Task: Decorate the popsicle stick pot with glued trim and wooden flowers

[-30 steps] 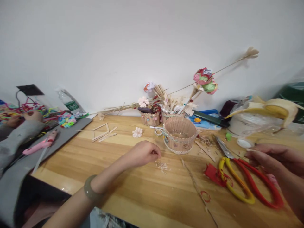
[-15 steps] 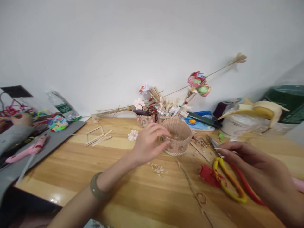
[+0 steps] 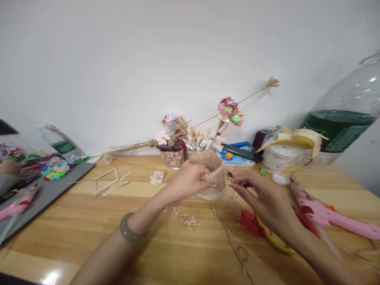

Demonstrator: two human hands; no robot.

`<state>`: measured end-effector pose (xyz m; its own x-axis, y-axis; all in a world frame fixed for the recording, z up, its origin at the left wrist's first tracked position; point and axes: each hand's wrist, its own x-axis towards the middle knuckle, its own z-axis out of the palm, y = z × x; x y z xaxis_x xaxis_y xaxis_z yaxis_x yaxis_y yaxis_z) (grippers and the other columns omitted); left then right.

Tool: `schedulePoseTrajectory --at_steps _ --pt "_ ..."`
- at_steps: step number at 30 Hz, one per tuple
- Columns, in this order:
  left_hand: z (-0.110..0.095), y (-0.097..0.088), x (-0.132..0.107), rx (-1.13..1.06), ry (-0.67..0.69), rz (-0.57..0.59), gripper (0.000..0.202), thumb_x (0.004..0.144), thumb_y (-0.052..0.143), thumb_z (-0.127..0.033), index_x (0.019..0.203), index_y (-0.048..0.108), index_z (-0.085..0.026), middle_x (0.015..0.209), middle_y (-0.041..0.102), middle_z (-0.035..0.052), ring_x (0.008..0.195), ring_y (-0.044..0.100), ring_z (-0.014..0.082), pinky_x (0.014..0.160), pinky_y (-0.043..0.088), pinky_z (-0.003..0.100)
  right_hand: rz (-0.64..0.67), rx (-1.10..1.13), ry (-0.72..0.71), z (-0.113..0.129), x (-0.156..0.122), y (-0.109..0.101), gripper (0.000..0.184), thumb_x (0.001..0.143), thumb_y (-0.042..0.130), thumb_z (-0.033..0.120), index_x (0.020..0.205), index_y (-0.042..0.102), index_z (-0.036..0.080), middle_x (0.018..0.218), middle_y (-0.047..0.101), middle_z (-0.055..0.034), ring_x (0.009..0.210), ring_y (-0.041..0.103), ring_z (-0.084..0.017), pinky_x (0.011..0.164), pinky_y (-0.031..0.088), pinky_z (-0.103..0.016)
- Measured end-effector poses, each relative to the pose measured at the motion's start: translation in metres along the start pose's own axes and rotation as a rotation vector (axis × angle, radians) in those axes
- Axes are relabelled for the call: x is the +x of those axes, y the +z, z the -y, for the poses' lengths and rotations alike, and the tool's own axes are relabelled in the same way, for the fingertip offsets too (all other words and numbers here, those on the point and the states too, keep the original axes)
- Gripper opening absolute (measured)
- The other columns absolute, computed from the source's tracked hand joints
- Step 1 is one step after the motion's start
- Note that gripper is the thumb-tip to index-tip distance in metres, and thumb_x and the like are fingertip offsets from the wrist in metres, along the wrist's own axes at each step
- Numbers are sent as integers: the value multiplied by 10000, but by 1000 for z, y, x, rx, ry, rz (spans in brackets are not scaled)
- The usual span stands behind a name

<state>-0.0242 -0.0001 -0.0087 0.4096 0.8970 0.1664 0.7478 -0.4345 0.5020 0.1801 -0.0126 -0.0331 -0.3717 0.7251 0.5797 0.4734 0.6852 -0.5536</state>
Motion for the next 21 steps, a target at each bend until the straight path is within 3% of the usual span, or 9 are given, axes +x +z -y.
schedulePoseTrajectory --at_steps 2,4,8,17,21 --pt "2 -1 -2 -280 -87 -8 266 709 626 -387 748 655 -126 667 611 -7 686 569 158 779 458 331 -22 -13 -36 0 4 2 70 852 524 236 831 583 205 812 636 -23 730 598 -140 639 472 -261" --pt "2 0 -5 -564 -164 11 275 686 645 -347 838 649 -118 682 592 -15 624 538 119 635 464 254 -43 -21 -73 2 7 3 48 845 533 215 829 578 205 804 633 -20 729 595 -136 637 471 -254" --pt "-7 -1 -12 -883 -236 17 269 637 688 -259 846 626 -102 691 577 -13 580 505 71 580 443 197 -62 -24 -136 11 14 2 29 833 549 181 822 567 202 795 628 -18 733 588 -127 650 474 -247" --pt "-9 -11 -23 -867 -146 18 278 631 697 -262 866 650 -121 734 615 -8 625 522 78 592 447 186 -55 -9 -306 28 22 -4 105 798 566 120 823 598 217 776 611 -21 699 591 -120 590 496 -219" --pt "-8 -12 -23 -834 -150 20 238 611 705 -255 792 631 -118 668 572 -29 574 477 59 557 430 172 -60 -17 -349 30 24 -4 121 793 565 117 837 604 222 774 613 -22 690 601 -116 572 506 -207"
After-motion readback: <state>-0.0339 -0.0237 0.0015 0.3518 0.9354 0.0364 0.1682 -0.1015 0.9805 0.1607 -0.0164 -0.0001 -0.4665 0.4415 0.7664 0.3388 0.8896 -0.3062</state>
